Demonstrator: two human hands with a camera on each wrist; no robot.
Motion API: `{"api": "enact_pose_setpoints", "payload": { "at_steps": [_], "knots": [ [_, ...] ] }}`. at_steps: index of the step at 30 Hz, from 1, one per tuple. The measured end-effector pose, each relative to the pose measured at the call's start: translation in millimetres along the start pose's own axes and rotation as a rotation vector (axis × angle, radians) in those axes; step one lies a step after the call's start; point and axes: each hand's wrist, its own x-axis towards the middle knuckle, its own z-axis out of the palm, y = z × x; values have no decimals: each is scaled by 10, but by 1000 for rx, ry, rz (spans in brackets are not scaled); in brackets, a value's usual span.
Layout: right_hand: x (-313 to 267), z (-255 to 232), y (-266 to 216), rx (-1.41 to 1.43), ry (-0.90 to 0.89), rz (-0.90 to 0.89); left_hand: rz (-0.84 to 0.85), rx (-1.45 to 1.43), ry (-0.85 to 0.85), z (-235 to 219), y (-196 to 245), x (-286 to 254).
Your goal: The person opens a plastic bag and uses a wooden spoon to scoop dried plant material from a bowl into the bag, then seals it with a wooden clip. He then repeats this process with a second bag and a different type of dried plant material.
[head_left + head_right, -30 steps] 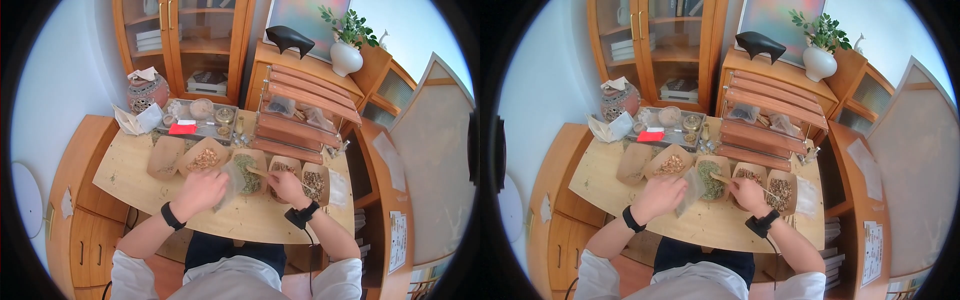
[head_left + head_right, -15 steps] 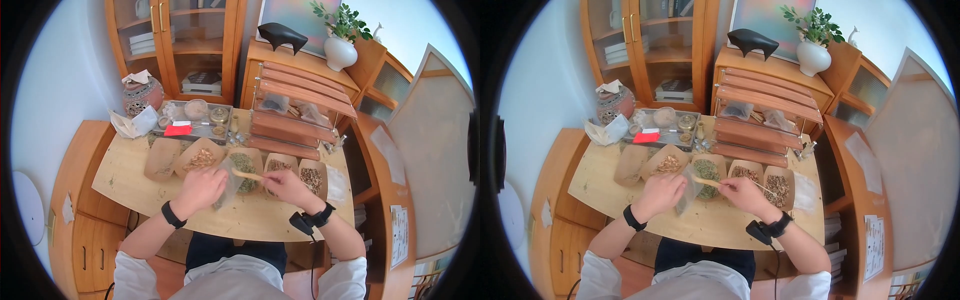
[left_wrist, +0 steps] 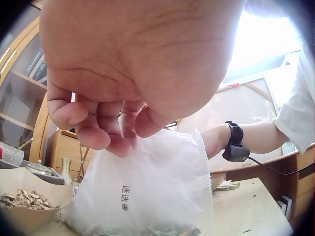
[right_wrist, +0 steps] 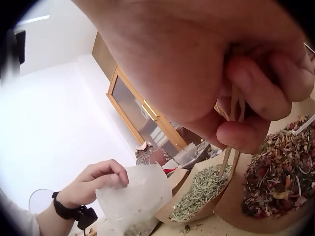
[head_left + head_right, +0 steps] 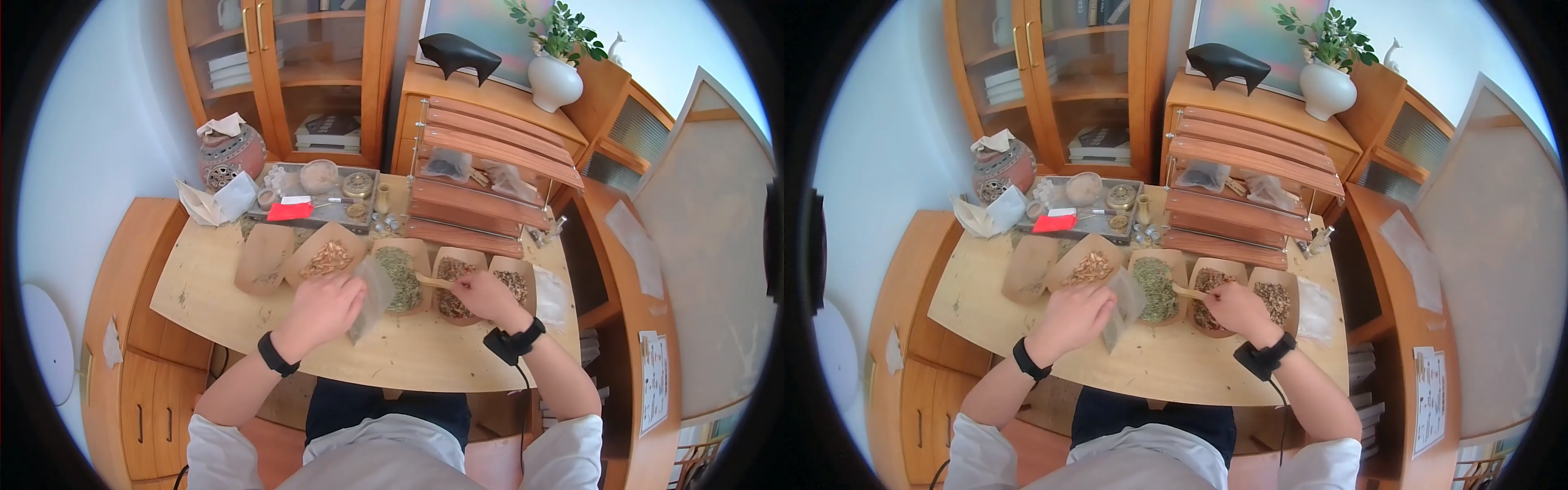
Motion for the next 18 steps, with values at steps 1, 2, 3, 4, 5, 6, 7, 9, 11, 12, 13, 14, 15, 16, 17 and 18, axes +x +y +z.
{"api": "enact_pose_setpoints", "payload": {
  "at_steps": [1,2,3,4,5,6,7,9,11,12,13,14,15,16,17,18],
  "knots": [
    [25,33,-9,-49,-7,4,0,-3,-5,-4,2,2],
    [41,43,-49,0,-45,25,0,-5,-10,-8,2,3],
    [66,48,-101,50,-84,44,-2,-6,-15,-11,1,2],
    [83,61,-143,99,-124,63,1,-8,-13,-8,-2,-1],
    [113,100,-150,110,-138,53,3,-11,-11,-4,-7,-5],
    [165,153,-135,120,-152,42,5,-13,-8,-1,-12,-7],
    [194,192,-142,130,-167,31,2,-14,-10,-2,-19,-13],
    [149,201,-259,78,-116,-43,-6,-20,-14,1,-26,-21],
    [136,255,-328,19,-56,-102,-14,-21,-23,-15,-18,-21],
    [129,317,-334,-12,-21,-125,-19,-20,-28,-27,-15,-22],
    [118,374,-341,-44,13,-148,-22,-14,-33,-36,-15,-24],
    [103,422,-356,-66,50,-157,-25,-9,-37,-43,-16,-26],
    [86,468,-368,-89,88,-167,-29,-4,-41,-44,-18,-30],
    [73,502,-375,-111,125,-175,-35,-6,-40,-44,-24,-35],
    [65,523,-377,-136,128,-178,-40,-8,-40,-46,-30,-39],
    [58,540,-380,-160,132,-181,-45,-9,-40,-47,-36,-43]
  ]
}}
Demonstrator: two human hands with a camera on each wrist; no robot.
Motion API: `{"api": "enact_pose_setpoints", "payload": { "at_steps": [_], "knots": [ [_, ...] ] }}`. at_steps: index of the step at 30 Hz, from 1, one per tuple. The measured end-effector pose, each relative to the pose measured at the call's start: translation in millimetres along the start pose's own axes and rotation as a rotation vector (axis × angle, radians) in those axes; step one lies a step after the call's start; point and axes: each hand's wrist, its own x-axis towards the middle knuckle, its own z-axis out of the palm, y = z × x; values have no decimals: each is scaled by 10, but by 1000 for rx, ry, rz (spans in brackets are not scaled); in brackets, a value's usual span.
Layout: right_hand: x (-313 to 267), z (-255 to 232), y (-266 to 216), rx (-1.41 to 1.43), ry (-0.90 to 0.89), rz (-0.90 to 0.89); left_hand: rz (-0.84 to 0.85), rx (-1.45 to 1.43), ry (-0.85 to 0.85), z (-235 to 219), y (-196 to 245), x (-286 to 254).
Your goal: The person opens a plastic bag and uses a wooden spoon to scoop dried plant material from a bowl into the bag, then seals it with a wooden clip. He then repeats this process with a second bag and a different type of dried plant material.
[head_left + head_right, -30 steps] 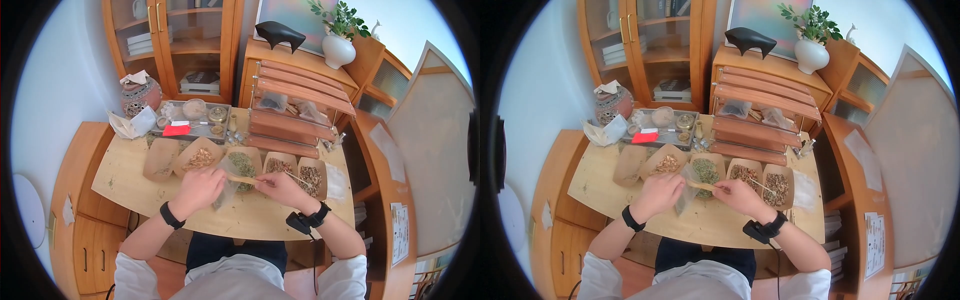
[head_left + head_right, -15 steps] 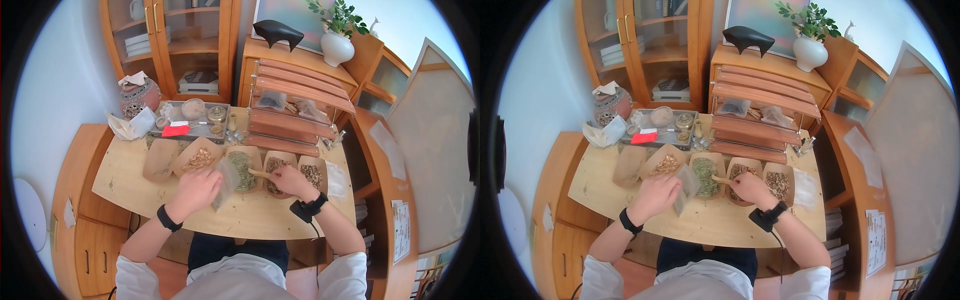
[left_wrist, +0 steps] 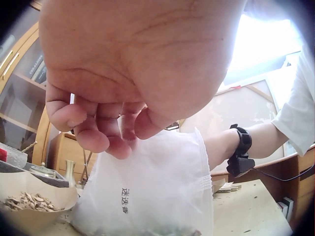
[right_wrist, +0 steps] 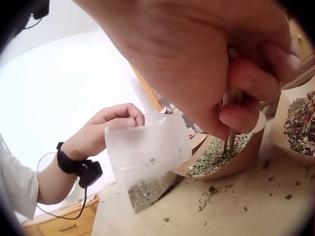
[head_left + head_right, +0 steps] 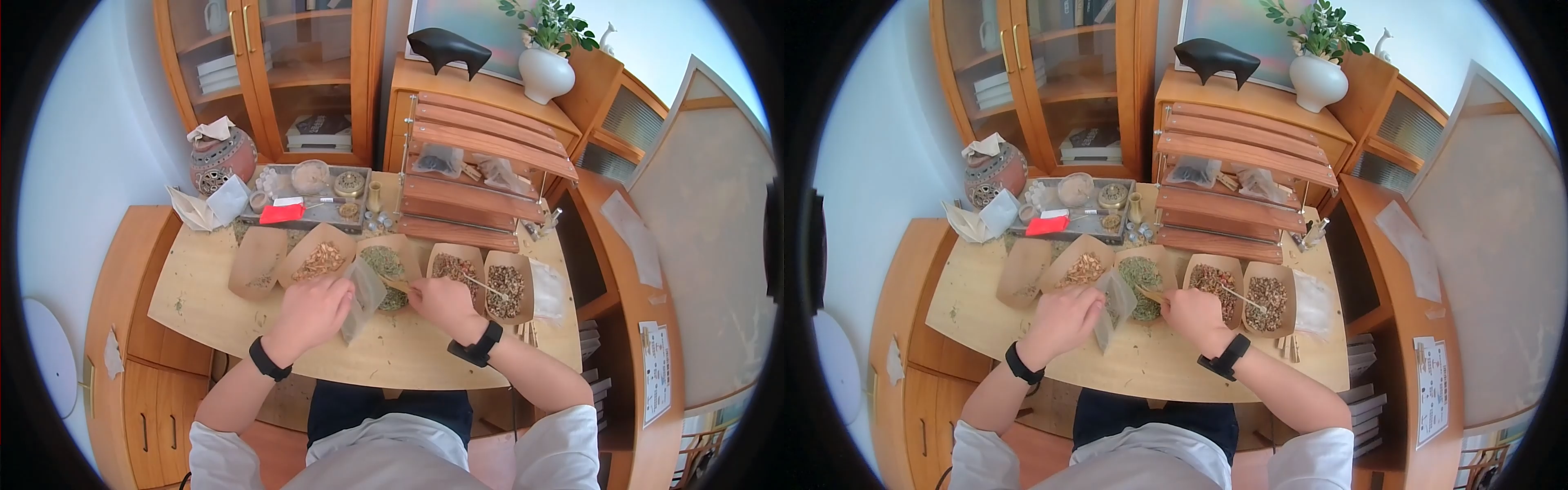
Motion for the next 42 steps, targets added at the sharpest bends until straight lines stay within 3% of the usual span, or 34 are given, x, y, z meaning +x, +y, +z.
{"api": "enact_pose_setpoints", "payload": {
  "at_steps": [4,7,11,16,21,28,31,35,38,41,42],
  "knots": [
    [-31,6,-3,-40,7,1,-4,5,-9,-21,-17,-6],
    [-42,55,113,47,98,-17,-5,4,-9,-50,-9,-16],
    [-41,-94,256,197,65,76,7,-12,-2,-12,-24,-6],
    [-40,-348,367,583,-30,144,3,-6,1,-6,-10,11],
    [-191,-694,35,858,-170,206,20,-2,28,4,-1,24],
    [-220,-368,-82,800,-328,44,0,-3,17,13,-1,12],
    [-287,-698,-218,835,-342,134,2,-6,26,-9,-26,-12],
    [-190,-682,25,846,-280,194,1,-7,32,-24,-27,-28],
    [-71,-558,126,626,-195,220,1,-10,42,-30,-24,-22],
    [48,-235,228,136,2,76,2,-10,57,-27,-11,-19],
    [47,-194,237,118,8,92,1,-9,63,-28,-9,-18]
  ]
}}
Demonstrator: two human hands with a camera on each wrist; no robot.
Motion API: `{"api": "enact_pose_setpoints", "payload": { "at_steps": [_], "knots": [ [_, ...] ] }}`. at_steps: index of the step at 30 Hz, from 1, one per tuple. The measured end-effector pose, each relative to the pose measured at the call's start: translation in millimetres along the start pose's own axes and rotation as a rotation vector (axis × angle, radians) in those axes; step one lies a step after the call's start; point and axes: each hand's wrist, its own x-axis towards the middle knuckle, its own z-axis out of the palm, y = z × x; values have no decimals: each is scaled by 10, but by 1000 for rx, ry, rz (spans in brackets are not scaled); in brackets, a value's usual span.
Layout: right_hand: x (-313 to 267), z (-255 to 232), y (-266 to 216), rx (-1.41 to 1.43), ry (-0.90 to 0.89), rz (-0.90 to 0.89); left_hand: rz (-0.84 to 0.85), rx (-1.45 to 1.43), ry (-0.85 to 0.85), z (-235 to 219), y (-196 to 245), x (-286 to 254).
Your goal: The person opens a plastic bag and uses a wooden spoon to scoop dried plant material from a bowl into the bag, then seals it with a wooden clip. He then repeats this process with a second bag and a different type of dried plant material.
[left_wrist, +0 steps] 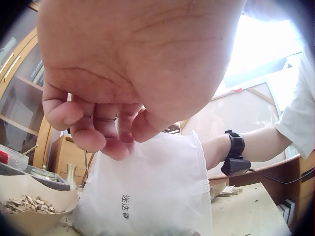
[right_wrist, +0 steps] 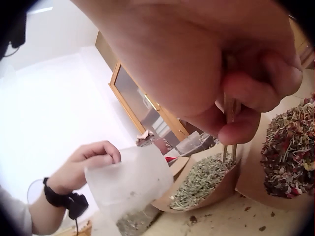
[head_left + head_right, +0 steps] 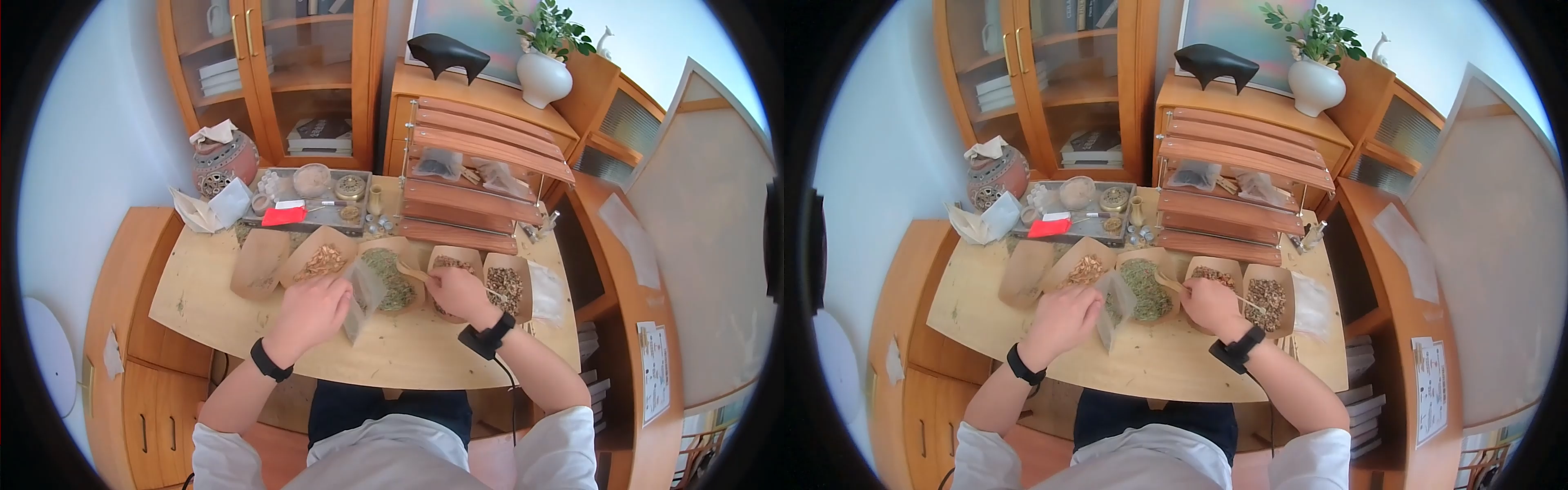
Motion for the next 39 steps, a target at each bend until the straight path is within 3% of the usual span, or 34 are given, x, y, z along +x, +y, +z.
{"api": "enact_pose_setpoints", "payload": {
  "at_steps": [11,17,20,29,32,39],
  "knots": [
    [-101,-232,-85,-157,-9,52,-3,-3,18,-32,-34,-42],
    [-195,-158,-273,-87,-1,-285,-18,-28,14,-27,-49,-49],
    [-208,-51,-286,-197,31,-314,-35,-36,-11,-61,-37,-38],
    [-119,-194,-61,-258,141,-202,-33,-17,-20,-62,-50,-46],
    [-133,-291,-33,-213,139,-8,-26,-15,-18,-65,-51,-45],
    [44,-273,43,5,-146,168,-13,-16,2,-18,-53,-27]
  ]
}}
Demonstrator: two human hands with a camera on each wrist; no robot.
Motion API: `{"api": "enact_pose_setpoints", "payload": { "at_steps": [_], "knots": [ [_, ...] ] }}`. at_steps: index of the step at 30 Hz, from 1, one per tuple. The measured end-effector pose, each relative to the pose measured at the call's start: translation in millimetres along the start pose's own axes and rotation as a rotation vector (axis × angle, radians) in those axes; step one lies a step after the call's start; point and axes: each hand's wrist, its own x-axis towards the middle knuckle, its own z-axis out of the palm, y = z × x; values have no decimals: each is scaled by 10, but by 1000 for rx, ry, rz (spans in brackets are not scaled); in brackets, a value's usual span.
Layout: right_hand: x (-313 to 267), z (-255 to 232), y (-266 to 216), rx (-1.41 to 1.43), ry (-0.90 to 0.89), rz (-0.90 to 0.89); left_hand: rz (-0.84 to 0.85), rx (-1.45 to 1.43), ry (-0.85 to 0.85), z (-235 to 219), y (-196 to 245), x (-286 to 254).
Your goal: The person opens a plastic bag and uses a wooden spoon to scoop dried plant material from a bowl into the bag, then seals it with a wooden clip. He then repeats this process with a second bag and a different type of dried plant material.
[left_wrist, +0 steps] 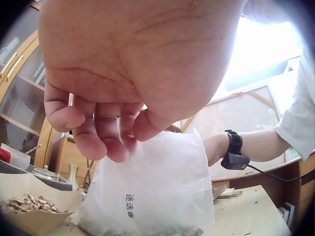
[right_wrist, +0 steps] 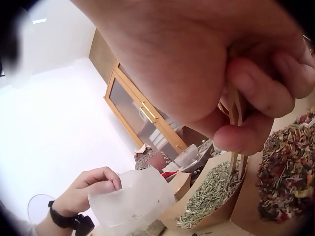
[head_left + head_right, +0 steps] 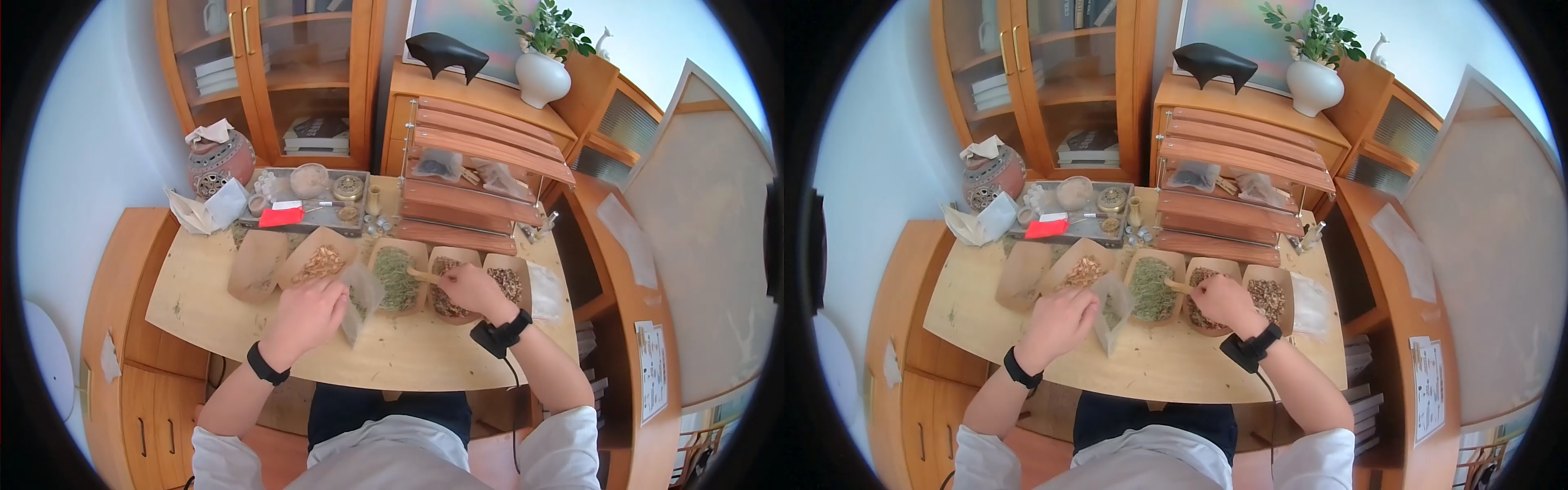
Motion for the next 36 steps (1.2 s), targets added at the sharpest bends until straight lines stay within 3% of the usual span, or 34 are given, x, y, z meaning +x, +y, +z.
{"api": "enact_pose_setpoints", "payload": {
  "at_steps": [3,9,12,15,27,31,36],
  "knots": [
    [-22,-14,-121,99,-98,51,12,16,1,-12,-6,-6],
    [-99,288,-195,-93,76,-216,-8,-10,2,-9,-16,-9],
    [-125,423,-188,-169,185,-256,5,2,-5,-21,-19,-7],
    [-130,454,-148,-126,181,-270,11,0,-3,-17,-10,3],
    [-60,234,87,236,134,-92,1,-11,0,19,36,34],
    [-68,153,200,453,139,-192,11,-18,-4,49,25,42],
    [-441,-237,-271,610,-46,-156,21,-24,20,52,24,40]
  ]
}}
